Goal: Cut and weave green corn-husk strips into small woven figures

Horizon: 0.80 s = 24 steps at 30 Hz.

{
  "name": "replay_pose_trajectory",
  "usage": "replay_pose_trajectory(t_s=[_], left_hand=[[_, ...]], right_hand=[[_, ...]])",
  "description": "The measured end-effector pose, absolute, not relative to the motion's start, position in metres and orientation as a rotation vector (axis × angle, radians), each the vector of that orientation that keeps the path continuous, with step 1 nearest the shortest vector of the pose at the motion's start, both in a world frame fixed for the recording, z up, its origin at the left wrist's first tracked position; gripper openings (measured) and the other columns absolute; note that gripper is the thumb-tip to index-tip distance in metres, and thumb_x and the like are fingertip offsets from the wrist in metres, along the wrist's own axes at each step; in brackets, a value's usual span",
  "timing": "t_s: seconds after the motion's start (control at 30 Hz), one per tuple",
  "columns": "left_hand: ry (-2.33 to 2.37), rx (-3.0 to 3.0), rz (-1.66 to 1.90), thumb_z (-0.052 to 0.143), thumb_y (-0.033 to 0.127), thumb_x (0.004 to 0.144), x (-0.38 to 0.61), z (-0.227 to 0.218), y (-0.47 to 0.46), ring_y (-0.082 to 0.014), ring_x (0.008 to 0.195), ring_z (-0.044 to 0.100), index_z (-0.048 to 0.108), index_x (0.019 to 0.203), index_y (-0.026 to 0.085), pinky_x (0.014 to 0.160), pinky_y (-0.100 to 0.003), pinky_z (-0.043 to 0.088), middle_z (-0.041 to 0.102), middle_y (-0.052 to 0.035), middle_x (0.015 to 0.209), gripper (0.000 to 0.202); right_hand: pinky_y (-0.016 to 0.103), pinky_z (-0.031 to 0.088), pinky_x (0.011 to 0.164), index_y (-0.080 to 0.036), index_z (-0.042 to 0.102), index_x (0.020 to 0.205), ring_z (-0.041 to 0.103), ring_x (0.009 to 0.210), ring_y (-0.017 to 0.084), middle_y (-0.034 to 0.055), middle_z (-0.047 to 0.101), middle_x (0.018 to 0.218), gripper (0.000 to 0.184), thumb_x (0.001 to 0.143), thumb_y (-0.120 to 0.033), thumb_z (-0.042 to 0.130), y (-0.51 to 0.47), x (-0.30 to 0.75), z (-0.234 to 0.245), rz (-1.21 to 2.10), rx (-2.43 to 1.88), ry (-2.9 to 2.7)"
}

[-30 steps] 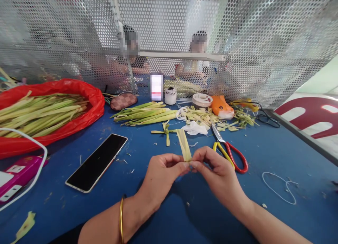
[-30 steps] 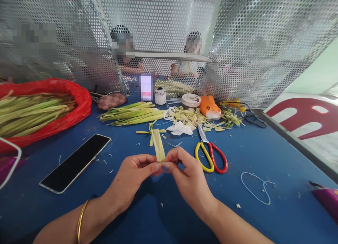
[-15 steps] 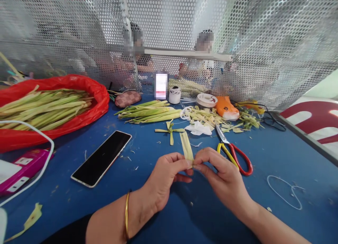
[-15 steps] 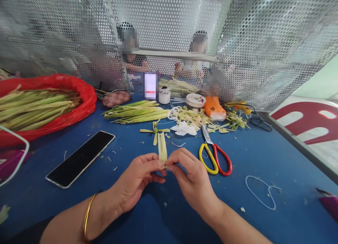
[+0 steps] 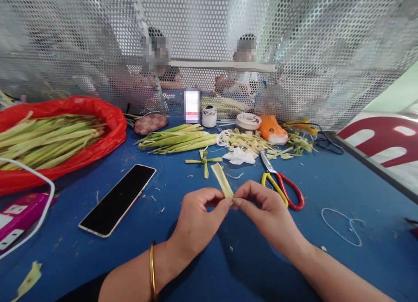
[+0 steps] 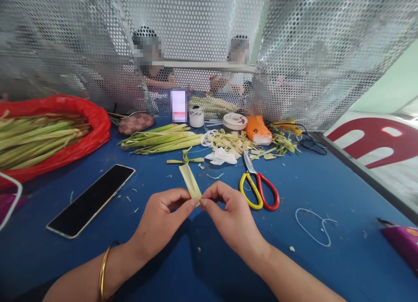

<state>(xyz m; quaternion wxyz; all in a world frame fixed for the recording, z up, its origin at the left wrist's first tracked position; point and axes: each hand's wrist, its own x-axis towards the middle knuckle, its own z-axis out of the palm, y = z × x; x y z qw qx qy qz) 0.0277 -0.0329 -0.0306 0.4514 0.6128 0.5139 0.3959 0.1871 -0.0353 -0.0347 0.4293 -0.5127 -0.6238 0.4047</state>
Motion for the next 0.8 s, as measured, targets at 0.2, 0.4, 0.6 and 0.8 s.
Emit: replay_pose_trajectory(t_s=[0.2,0.4,0.6,0.8], left_hand=[[1.264,1.508,0.952,0.067,0.027,0.073,0.028,-0.03,-0.031,-0.0141,0.066,0.06,0.072,0.069,0.017,0.065,-0.022,0.044,0.07,-0.0018,0.07,0.011],[1.091,0.907,0.917,0.07,0.034,0.069,0.027,-0.031,-0.028,-0.0116,0.06,0.054,0.064,0.059,0.016,0.065,-0.023,0.045,0.06,0.0002,0.059,0.022],[0.986,0.752,0.839,0.071,0.029,0.068,0.027,-0.031,-0.029,-0.0101,0.06,0.054,0.062,0.056,0.015,0.064,-0.022,0.045,0.059,-0.0002,0.059,0.02],[0.947,0.715,0.837,0.072,0.024,0.068,0.027,-0.033,-0.029,-0.0122,0.071,0.061,0.069,0.065,0.014,0.073,-0.023,0.048,0.064,-0.002,0.069,0.011]], right_hand=[[0.024,0.046,0.059,-0.018,0.059,0.071,0.058,0.061,0.012,-0.0012,0.063,0.065,0.011,0.08,-0.024,0.062,-0.033,0.188,-0.038,1.076,-1.247,-1.521],[0.025,0.051,0.068,-0.02,0.062,0.093,0.061,0.071,0.013,0.001,0.065,0.08,0.009,0.084,-0.017,0.062,-0.032,0.19,-0.042,0.8,-1.033,-1.731],[0.025,0.049,0.066,-0.022,0.063,0.087,0.058,0.074,0.014,0.0013,0.059,0.08,0.014,0.087,-0.009,0.058,-0.033,0.193,-0.043,0.497,-0.926,-1.883],[0.027,0.05,0.069,-0.022,0.065,0.083,0.06,0.079,0.016,0.0022,0.059,0.082,0.014,0.086,-0.009,0.059,-0.031,0.196,-0.046,0.437,-0.962,-1.896]])
